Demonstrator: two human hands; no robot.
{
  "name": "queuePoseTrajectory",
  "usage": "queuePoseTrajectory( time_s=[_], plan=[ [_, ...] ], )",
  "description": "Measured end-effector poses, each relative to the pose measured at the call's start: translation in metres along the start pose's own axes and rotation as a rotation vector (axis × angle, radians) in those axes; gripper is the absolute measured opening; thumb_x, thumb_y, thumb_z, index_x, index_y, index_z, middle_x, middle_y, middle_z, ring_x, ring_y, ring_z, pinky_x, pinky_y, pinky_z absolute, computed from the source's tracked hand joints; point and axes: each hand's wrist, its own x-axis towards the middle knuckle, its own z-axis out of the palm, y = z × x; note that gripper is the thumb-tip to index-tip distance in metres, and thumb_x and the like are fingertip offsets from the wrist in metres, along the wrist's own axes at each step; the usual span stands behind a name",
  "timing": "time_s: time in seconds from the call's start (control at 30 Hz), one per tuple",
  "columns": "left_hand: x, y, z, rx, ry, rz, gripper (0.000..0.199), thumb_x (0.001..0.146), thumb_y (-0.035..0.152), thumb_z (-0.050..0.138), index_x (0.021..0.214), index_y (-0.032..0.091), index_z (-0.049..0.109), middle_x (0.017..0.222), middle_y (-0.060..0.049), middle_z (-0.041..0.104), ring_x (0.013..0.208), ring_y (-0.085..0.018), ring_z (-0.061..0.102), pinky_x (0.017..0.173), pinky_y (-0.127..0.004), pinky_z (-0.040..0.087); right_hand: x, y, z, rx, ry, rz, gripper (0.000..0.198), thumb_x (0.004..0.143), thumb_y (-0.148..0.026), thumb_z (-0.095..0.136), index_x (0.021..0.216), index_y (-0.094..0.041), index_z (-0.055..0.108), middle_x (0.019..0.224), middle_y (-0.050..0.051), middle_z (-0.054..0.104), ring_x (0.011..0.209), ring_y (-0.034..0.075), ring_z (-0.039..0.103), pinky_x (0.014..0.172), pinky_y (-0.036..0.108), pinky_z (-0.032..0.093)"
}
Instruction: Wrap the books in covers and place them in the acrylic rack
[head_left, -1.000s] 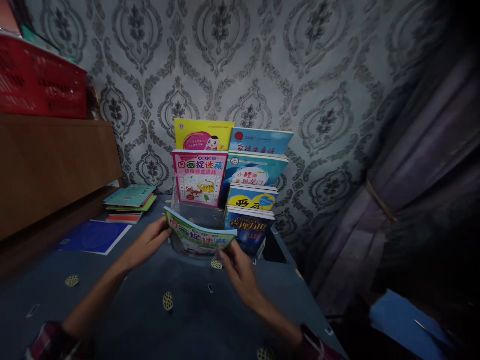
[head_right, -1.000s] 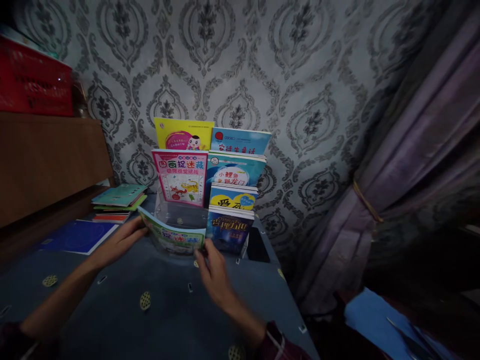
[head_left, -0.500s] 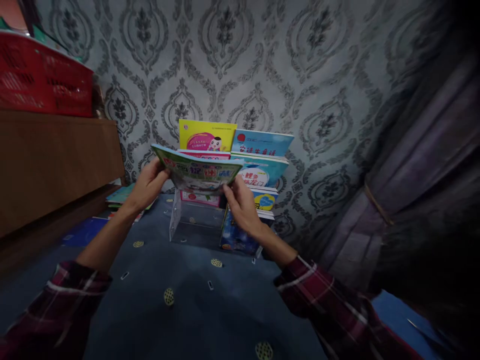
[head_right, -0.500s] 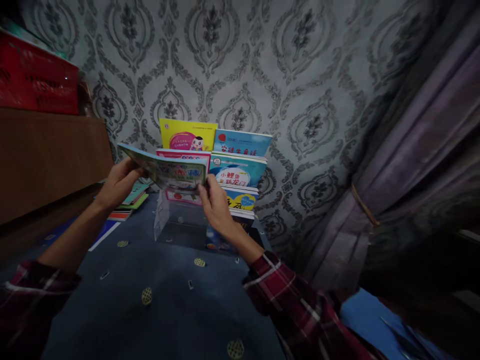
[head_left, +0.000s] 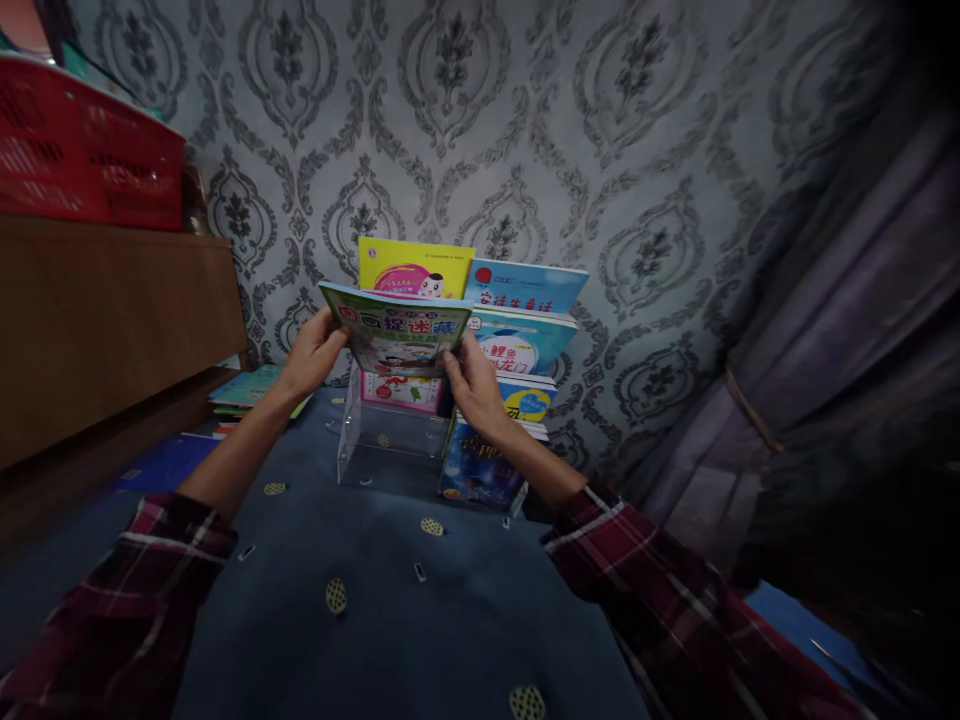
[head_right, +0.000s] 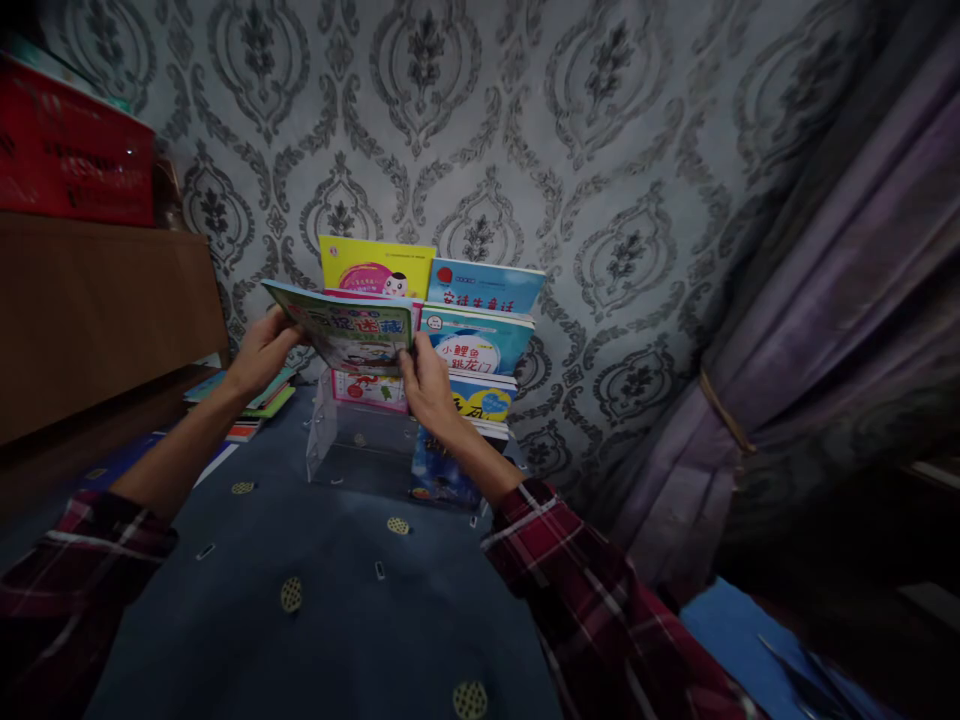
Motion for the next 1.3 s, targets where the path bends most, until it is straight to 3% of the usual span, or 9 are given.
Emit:
queuePoseTrajectory(
  time_s=[0.17,0.4,0.47,0.6,0.77,0.87,1.03,1.17,1.3],
  plan=[
    [0.002,-0.012,0.002,-0.026,-0.023,-0.056,0.032,0.09,0.033,0.052,0.117,0.018,0.063,0.108,-0.006,0.072,0.096,-0.021,0.066,0.08,-0.033,0.059,0.004,0.011,0.0,-0.037,-0.039,0.016,0.022,0.099,-0.035,0.039,0.112,-0.021,0.051,0.094,0.007,0.064,0.089,0.025,0.062,0.08,0.04,0.051],
    [0.003,-0.03,0.008,-0.075,-0.09,-0.139,0.039,0.088,0.031,0.055,0.124,0.017,0.061,0.117,-0.009,0.072,0.102,-0.024,0.067,0.08,-0.035,0.059,0.012,0.025,-0.006,-0.212,-0.078,0.096,0.007,0.089,-0.027,0.05,0.09,-0.023,0.056,0.083,0.005,0.066,0.079,0.024,0.062,0.078,0.04,0.052],
    [0.003,-0.034,0.011,-0.085,-0.091,-0.153,0.039,0.088,0.03,0.054,0.124,0.017,0.061,0.118,-0.009,0.072,0.102,-0.024,0.066,0.081,-0.036,0.059,0.013,0.025,-0.007,-0.212,-0.047,0.083,0.013,0.086,-0.022,0.051,0.097,-0.022,0.058,0.089,0.007,0.068,0.085,0.025,0.064,0.08,0.042,0.053],
    [0.004,-0.044,0.015,-0.027,-0.113,-0.195,0.032,0.089,0.029,0.052,0.119,0.018,0.059,0.114,-0.009,0.071,0.097,-0.024,0.066,0.079,-0.037,0.059,0.016,0.017,-0.011,-0.195,0.04,-0.015,0.042,0.087,-0.013,0.045,0.128,-0.02,0.053,0.114,0.012,0.067,0.101,0.026,0.065,0.086,0.044,0.057],
    [-0.003,-0.052,0.021,0.335,-0.053,-0.194,0.014,0.088,0.025,0.055,0.1,0.02,0.058,0.094,-0.007,0.067,0.093,-0.026,0.064,0.091,-0.045,0.055,0.006,0.007,-0.011,-0.419,0.108,-0.147,0.062,0.088,-0.01,0.045,0.15,-0.02,0.04,0.135,0.017,0.054,0.127,0.032,0.053,0.106,0.054,0.051],
    [-0.009,-0.051,0.026,0.446,0.021,-0.195,0.019,0.088,0.025,0.056,0.107,0.02,0.054,0.094,-0.007,0.065,0.093,-0.026,0.064,0.094,-0.046,0.053,-0.005,0.009,-0.009,-0.524,0.112,-0.178,0.062,0.089,-0.01,0.045,0.15,-0.021,0.041,0.139,0.016,0.051,0.133,0.032,0.048,0.111,0.055,0.046],
    [-0.011,-0.053,0.03,0.476,0.053,-0.176,0.026,0.087,0.026,0.057,0.112,0.02,0.051,0.102,-0.009,0.065,0.096,-0.026,0.064,0.094,-0.044,0.053,-0.018,0.008,-0.005,-0.601,-0.031,-0.161,0.05,0.093,-0.013,0.042,0.142,-0.016,0.053,0.135,0.018,0.057,0.125,0.032,0.051,0.105,0.05,0.047],
    [-0.01,-0.058,0.029,0.467,-0.007,-0.209,0.02,0.089,0.031,0.053,0.107,0.021,0.054,0.091,-0.007,0.065,0.088,-0.027,0.063,0.088,-0.044,0.052,-0.018,-0.001,-0.002,-0.706,-0.202,-0.129,0.052,0.096,-0.013,0.039,0.146,-0.015,0.052,0.136,0.018,0.061,0.123,0.033,0.052,0.103,0.049,0.045],
    [-0.007,-0.061,0.027,0.427,-0.018,-0.258,0.019,0.088,0.035,0.054,0.101,0.022,0.055,0.085,-0.005,0.064,0.083,-0.026,0.062,0.085,-0.042,0.052,-0.014,-0.006,0.003,-0.789,-0.279,-0.097,0.051,0.095,-0.013,0.041,0.145,-0.008,0.052,0.142,0.021,0.059,0.124,0.035,0.051,0.103,0.049,0.043]
  ],
)
